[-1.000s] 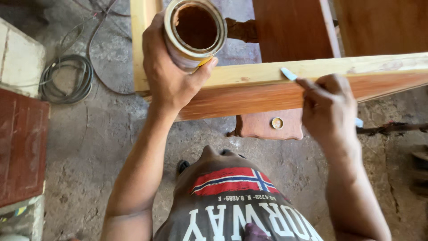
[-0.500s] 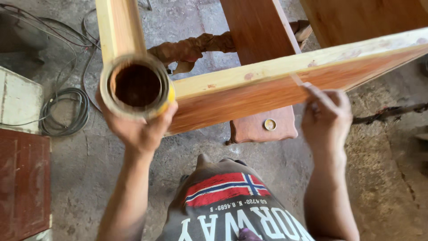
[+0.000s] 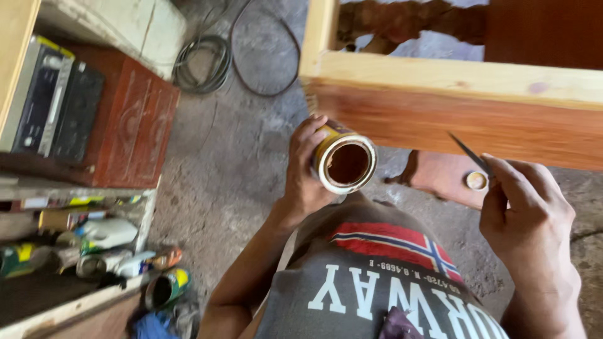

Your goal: The person sits on the floor holding a can of wood stain and uses a small knife-like tool to spread stain onto the raw wood edges and frame of a wooden cabinet, working along the rails and inner dividers.

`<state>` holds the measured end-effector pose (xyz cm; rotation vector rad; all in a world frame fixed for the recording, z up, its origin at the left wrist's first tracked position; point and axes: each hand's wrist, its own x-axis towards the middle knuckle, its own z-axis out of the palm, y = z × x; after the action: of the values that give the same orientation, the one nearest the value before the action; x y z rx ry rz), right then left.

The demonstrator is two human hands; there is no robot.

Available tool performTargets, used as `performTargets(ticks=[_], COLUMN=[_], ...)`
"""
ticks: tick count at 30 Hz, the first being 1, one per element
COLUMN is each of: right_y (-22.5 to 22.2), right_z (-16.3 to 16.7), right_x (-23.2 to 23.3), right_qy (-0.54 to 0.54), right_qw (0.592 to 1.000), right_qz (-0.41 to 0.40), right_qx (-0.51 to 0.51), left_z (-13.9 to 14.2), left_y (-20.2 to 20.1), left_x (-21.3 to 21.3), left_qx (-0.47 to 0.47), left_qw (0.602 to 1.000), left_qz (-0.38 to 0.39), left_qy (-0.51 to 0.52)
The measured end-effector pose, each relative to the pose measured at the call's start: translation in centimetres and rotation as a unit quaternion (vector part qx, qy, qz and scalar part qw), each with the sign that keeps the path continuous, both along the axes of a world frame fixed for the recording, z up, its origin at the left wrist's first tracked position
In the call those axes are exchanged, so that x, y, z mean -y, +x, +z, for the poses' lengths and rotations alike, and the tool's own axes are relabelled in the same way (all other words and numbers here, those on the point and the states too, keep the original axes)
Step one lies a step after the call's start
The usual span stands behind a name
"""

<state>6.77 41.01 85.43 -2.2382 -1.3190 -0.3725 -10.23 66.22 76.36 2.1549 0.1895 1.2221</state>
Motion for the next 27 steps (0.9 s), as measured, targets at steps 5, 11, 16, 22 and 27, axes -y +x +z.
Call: performTargets(ticks=[5, 11, 16, 22, 27], right_y=[-3.5, -7.6, -9.6, -10.1, -9.9], right_z=[1.7, -1.0, -3.9, -5.8, -6.6], right_x=[-5.8, -13.4, -18.0, -18.5, -19.0], right_qy=[-0.057, -0.081, -0.082, -0.072, -0.036], right_qw=[0.989, 0.963, 0.941, 0.922, 0.916], right_qz=[0.123, 0.209, 0.277, 0.365, 0.385], right_qx=[0.067, 0.150, 0.177, 0.111, 0.105], left_z=[-1.3, -2.1, -1.8, -2.0, -1.7], left_y=[-2.9, -6.0, -8.3, -10.8, -10.9], left_x=[-1.1, -2.6, -3.0, -3.6, -2.9], left_qx=[-0.031, -0.081, -0.131, -0.146, -0.164], left_qw=[0.998, 0.993, 0.985, 0.984, 0.978], left_qz=[0.054, 0.079, 0.110, 0.105, 0.132], left_qy=[-0.004, 0.016, 0.022, 0.020, 0.007])
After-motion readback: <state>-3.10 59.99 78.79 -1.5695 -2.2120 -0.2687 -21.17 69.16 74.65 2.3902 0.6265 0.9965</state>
